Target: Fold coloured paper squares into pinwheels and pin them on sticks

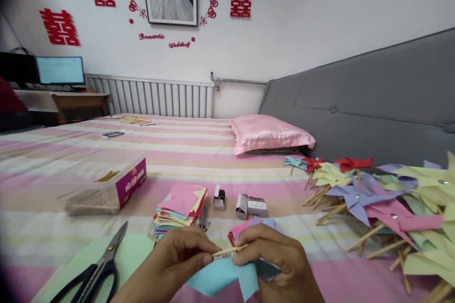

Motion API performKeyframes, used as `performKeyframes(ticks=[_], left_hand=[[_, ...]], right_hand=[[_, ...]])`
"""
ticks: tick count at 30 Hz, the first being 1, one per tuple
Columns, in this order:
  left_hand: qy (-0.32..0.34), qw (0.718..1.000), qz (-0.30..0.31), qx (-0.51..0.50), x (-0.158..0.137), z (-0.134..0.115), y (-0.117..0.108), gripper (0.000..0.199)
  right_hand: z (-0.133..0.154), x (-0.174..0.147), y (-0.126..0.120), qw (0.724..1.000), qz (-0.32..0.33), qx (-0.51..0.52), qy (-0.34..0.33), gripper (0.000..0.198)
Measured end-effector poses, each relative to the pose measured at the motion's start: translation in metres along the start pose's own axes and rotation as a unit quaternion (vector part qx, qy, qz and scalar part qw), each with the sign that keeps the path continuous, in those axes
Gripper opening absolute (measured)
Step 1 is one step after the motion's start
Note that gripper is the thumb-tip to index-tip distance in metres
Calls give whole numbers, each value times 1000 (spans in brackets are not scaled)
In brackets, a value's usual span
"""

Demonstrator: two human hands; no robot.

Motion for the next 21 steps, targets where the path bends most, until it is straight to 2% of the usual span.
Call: performKeyframes(ticks=[8,21], left_hand=[[2,1000,-4,-6,2,0,1,19],[10,1000,-16,10,2,-1,0,19]], right_hand=[[-4,-4,3,1000,17,8,15,24],[-1,-3,2,1000,1,5,-3,27]])
Point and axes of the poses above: each hand's wrist, its own x-axis towards the middle knuckle, its own y-axis out of the palm, z = x × y, the point moved 7 cm from there along x, towards the middle knuckle, and after that the axes turned 8 degrees about -z, right-handed, at the moved point
